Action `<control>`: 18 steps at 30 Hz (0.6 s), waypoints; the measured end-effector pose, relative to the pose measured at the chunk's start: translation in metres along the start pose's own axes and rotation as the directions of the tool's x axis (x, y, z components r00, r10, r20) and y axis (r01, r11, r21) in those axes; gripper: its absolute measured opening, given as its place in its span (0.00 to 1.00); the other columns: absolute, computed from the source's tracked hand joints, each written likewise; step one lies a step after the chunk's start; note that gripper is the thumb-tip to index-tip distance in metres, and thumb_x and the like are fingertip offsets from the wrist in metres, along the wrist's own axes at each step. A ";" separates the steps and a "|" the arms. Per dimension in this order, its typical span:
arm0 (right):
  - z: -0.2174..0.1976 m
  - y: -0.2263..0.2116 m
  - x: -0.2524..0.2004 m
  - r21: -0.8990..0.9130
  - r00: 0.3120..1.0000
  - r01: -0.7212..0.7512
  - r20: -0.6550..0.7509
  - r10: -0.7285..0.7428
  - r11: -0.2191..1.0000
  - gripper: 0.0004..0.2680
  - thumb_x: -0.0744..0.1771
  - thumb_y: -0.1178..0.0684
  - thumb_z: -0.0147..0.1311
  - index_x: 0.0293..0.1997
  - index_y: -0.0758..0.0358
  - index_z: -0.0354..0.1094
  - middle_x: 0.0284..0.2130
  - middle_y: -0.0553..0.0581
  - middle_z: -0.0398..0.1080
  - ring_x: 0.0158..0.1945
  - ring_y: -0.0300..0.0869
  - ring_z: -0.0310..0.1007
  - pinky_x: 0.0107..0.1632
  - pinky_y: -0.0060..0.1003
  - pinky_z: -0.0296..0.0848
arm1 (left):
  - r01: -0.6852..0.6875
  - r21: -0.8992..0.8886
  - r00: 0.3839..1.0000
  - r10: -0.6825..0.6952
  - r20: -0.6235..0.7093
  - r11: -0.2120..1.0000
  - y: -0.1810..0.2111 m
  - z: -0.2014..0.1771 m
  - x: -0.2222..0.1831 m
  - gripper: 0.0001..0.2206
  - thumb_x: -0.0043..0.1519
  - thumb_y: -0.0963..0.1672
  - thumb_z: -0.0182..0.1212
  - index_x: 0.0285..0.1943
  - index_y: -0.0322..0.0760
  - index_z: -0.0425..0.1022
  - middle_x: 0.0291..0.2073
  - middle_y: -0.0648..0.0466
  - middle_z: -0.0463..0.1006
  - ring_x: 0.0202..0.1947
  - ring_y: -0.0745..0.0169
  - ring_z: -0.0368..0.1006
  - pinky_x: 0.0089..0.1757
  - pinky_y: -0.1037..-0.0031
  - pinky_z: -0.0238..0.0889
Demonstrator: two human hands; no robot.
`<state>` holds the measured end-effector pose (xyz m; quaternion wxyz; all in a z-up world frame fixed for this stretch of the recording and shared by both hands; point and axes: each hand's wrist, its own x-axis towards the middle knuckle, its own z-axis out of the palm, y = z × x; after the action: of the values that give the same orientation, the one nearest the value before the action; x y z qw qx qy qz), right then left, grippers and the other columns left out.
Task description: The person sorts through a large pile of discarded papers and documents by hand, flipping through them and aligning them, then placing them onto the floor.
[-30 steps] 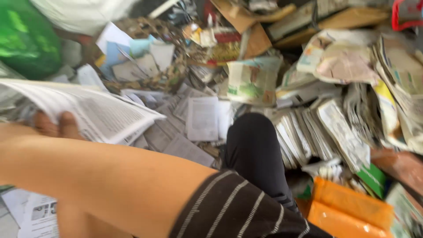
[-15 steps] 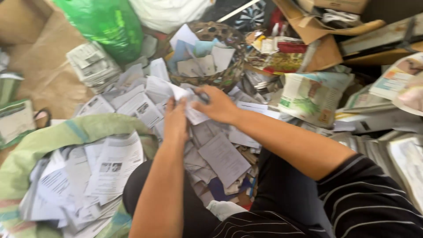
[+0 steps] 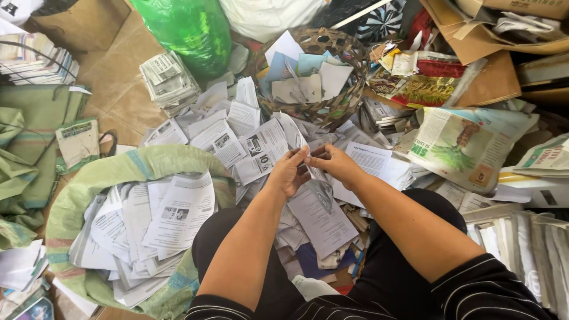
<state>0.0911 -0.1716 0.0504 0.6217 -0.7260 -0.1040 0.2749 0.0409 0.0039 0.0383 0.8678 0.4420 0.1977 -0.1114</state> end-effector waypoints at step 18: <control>0.013 0.002 0.007 0.141 0.973 -0.206 0.138 0.187 0.968 0.29 0.57 0.38 0.69 0.58 0.62 0.64 0.51 0.58 0.71 0.56 0.46 0.70 0.56 0.45 0.69 | 0.120 0.056 0.993 -0.119 -0.020 0.991 -0.007 -0.029 0.013 0.45 0.50 0.53 0.75 0.75 0.35 0.55 0.60 0.46 0.72 0.55 0.53 0.69 0.51 0.60 0.66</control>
<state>0.0893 -0.1576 0.0454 0.6379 -0.6641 -0.0483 0.3869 0.0430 0.0229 0.0120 0.8449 0.4550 0.2278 -0.1649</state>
